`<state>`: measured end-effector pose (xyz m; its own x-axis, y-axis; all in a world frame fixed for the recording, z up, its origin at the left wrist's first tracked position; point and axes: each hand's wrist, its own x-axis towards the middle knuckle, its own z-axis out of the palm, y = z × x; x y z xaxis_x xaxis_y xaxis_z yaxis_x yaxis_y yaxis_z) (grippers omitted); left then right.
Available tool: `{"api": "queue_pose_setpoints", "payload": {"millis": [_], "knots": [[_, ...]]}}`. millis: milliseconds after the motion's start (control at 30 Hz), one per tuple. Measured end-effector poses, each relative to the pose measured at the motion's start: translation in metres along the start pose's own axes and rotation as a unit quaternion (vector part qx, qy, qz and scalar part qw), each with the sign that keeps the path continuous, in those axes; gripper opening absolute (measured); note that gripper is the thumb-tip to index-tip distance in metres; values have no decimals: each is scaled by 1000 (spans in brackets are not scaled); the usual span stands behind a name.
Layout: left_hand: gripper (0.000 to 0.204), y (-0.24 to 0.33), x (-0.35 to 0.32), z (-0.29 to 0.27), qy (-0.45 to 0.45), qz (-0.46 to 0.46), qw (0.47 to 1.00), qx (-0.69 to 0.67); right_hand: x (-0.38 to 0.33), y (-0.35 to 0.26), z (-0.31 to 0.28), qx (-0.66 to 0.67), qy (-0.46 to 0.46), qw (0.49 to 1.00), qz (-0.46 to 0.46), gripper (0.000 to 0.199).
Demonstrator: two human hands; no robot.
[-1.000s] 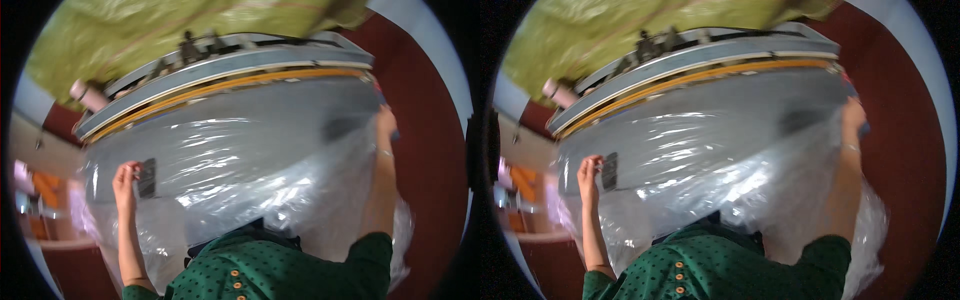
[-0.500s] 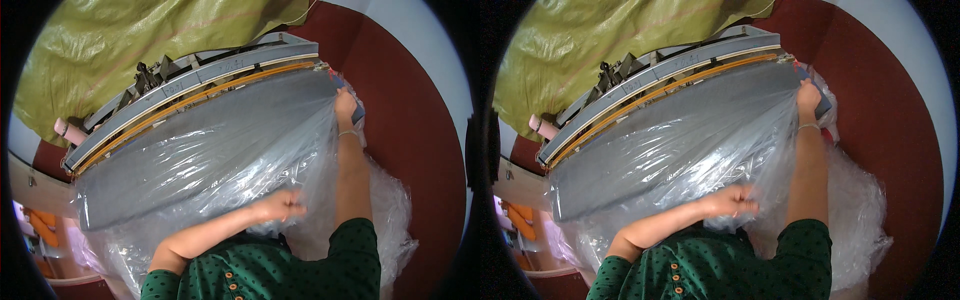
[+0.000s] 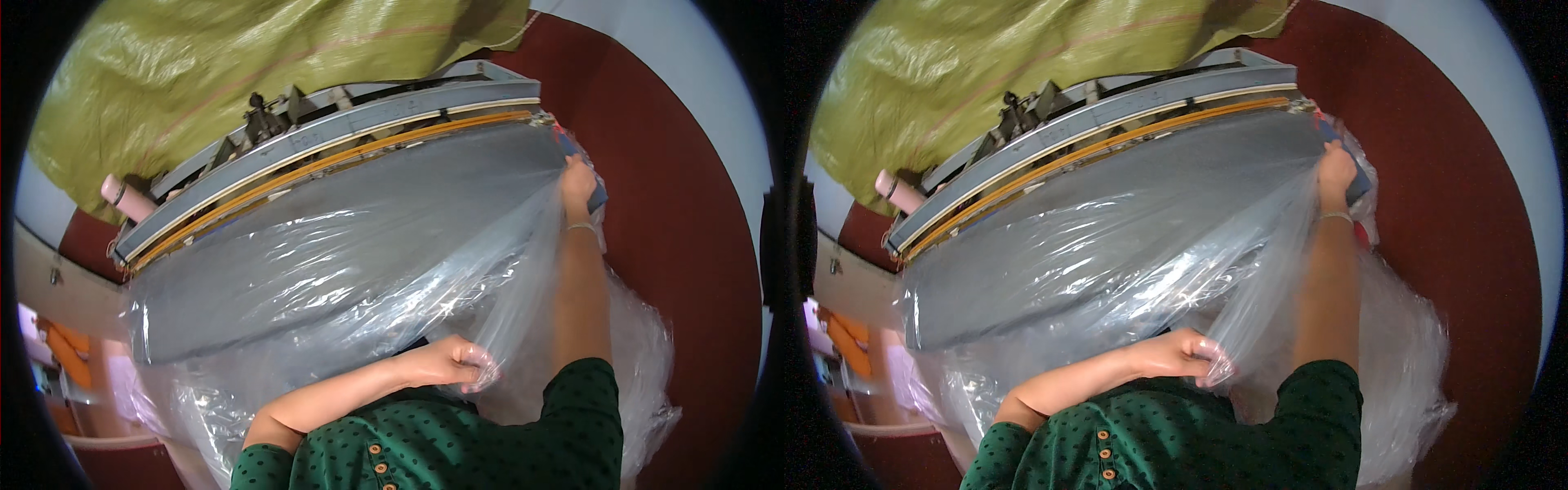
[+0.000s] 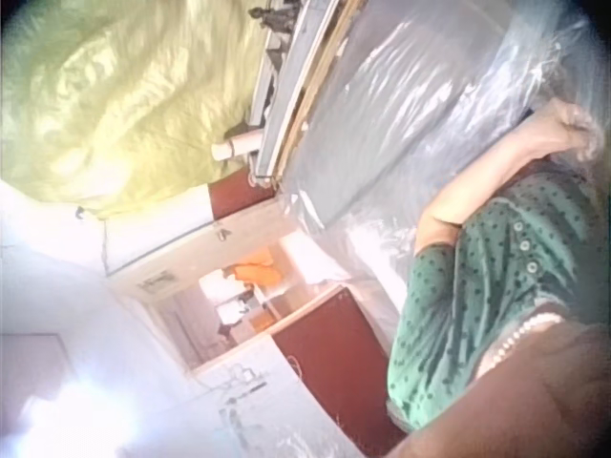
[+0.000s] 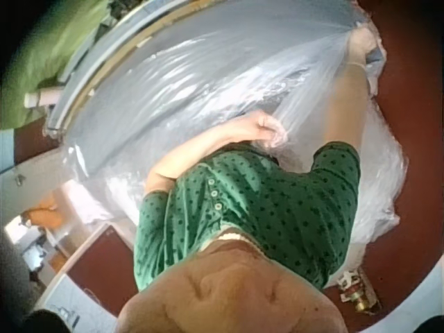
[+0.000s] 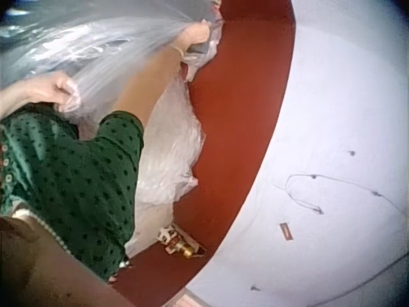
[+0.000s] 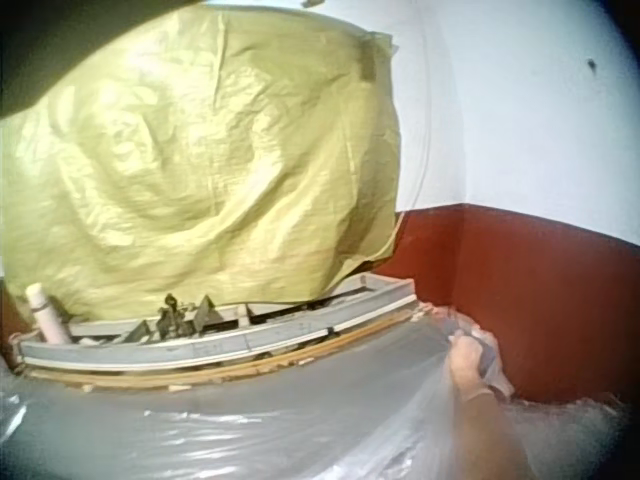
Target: The recorder is smoothing and adjusting a large clear plastic sheet over a grey industrial machine component.
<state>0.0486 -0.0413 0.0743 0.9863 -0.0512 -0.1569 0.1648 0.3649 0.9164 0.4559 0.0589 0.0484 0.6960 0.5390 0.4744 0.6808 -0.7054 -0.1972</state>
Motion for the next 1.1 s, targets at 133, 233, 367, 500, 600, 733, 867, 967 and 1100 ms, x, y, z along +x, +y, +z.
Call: {"api": "queue_pose_setpoints", "payload": {"millis": [133,233,367,500,600,733,867,967,1100], "knots": [[27,72,-66,3,-46,302,949,82,-3,-3,-4,6,-2,1000,-5,30],[31,62,-142,14,7,411,910,58,-2,13,-10,11,9,1000,7,31],[36,33,-315,59,308,534,782,89,2,7,-9,-16,-11,1000,-11,31],[43,14,-429,85,537,608,577,96,1,9,-4,-19,-9,1000,-21,32],[45,32,-488,67,651,629,409,118,-1,-2,-8,-21,-8,999,-27,33],[32,36,-556,51,607,611,499,95,-1,2,-7,-27,-26,999,-33,33],[23,86,-576,28,869,312,323,206,-1,-1,-1,-21,-22,999,-35,33],[17,151,-570,7,884,-231,170,370,5,6,6,-23,-29,999,-33,33],[24,139,-426,-18,525,37,22,850,7,8,4,-30,-21,999,-25,34]]}}
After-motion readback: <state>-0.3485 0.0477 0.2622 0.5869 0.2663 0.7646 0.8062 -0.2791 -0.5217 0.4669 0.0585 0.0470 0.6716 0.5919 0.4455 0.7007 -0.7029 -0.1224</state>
